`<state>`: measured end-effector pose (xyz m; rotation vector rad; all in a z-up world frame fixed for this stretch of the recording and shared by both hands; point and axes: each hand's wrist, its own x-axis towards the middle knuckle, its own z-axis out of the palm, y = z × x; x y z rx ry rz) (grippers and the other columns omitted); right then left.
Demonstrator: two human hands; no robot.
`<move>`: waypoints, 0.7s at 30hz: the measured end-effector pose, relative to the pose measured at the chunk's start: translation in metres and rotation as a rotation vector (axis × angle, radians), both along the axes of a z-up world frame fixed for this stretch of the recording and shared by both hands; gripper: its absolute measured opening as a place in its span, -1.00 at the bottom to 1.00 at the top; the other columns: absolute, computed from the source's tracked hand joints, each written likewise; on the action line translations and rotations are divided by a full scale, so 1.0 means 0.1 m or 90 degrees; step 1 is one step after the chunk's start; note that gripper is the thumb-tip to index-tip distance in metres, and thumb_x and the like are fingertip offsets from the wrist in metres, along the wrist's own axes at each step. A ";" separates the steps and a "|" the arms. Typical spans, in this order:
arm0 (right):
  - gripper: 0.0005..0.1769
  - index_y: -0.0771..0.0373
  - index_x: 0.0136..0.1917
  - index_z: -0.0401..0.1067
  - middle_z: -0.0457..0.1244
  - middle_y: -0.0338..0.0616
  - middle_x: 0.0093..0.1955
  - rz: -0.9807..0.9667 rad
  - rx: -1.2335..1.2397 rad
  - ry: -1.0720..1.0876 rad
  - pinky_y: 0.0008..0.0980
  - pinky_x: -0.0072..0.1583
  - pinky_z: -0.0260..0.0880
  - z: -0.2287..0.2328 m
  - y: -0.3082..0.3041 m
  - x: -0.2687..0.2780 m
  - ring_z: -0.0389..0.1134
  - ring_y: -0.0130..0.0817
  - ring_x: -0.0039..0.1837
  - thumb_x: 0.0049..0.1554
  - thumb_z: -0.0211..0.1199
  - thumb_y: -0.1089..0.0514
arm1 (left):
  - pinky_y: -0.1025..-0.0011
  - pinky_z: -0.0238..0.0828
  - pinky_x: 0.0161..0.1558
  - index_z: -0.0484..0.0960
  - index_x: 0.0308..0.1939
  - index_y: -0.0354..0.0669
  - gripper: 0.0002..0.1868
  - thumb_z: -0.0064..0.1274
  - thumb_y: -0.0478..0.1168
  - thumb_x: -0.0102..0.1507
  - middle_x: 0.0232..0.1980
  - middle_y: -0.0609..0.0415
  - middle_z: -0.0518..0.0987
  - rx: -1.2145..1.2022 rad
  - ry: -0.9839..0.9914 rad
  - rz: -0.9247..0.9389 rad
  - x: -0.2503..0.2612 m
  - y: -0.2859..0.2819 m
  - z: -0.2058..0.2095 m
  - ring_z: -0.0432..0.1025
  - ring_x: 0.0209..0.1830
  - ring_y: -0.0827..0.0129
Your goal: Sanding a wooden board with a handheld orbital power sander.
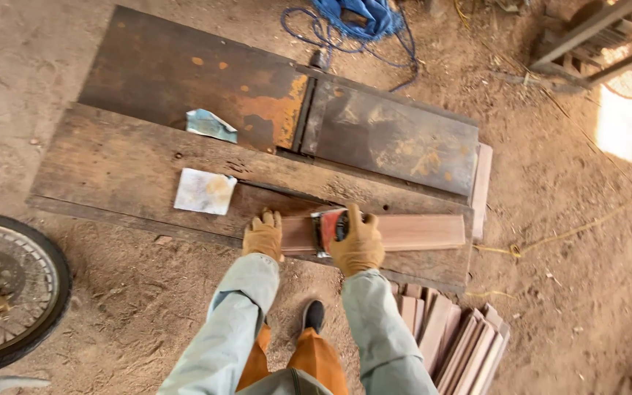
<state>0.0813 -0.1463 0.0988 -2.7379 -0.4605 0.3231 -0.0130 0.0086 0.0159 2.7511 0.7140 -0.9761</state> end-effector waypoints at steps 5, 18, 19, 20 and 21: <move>-0.35 -0.20 0.29 0.25 0.22 0.15 0.15 0.023 -0.006 -0.010 0.14 -0.11 0.47 0.01 -0.05 0.01 0.40 0.22 0.01 -0.03 0.42 -0.18 | 0.08 0.40 0.23 -0.15 0.62 -0.09 0.27 0.44 0.03 0.08 0.65 -0.10 -0.03 0.008 -0.005 0.048 0.00 -0.06 -0.51 0.27 0.36 0.02; -0.20 -0.29 0.39 0.23 0.21 0.14 0.18 -0.072 -0.067 0.025 0.07 -0.04 0.53 -0.19 -1.22 1.14 0.43 0.18 0.07 -0.07 0.50 -0.03 | -0.02 0.54 0.16 -0.34 0.66 0.01 0.37 0.44 0.04 0.10 0.72 -0.01 -0.37 -0.064 0.098 0.143 0.13 -0.10 -0.11 0.36 0.39 -0.01; -0.20 -0.29 0.39 0.23 0.21 0.14 0.18 -0.069 -0.069 0.026 0.07 -0.04 0.53 -0.22 -1.34 1.23 0.43 0.18 0.07 -0.07 0.50 -0.03 | -0.02 0.54 0.16 -0.34 0.66 0.01 0.37 0.44 0.04 0.10 0.72 -0.01 -0.37 -0.066 0.099 0.145 0.13 -0.08 -0.11 0.36 0.39 -0.01; -0.18 -0.29 0.38 0.23 0.21 0.13 0.19 -0.080 -0.068 0.013 0.07 -0.04 0.53 -0.25 -1.46 1.33 0.43 0.18 0.07 -0.09 0.52 -0.02 | 0.00 0.53 0.18 -0.36 0.66 -0.01 0.37 0.43 0.06 0.10 0.72 -0.01 -0.40 -0.071 0.101 0.141 0.12 -0.08 -0.13 0.37 0.39 0.02; -0.16 -0.29 0.38 0.24 0.21 0.12 0.20 -0.092 -0.068 0.001 0.07 -0.03 0.53 -0.27 -1.58 1.42 0.43 0.18 0.08 -0.11 0.55 -0.01 | 0.03 0.53 0.20 -0.38 0.66 -0.02 0.38 0.42 0.07 0.11 0.72 -0.02 -0.42 -0.076 0.103 0.138 0.11 -0.07 -0.14 0.37 0.40 0.05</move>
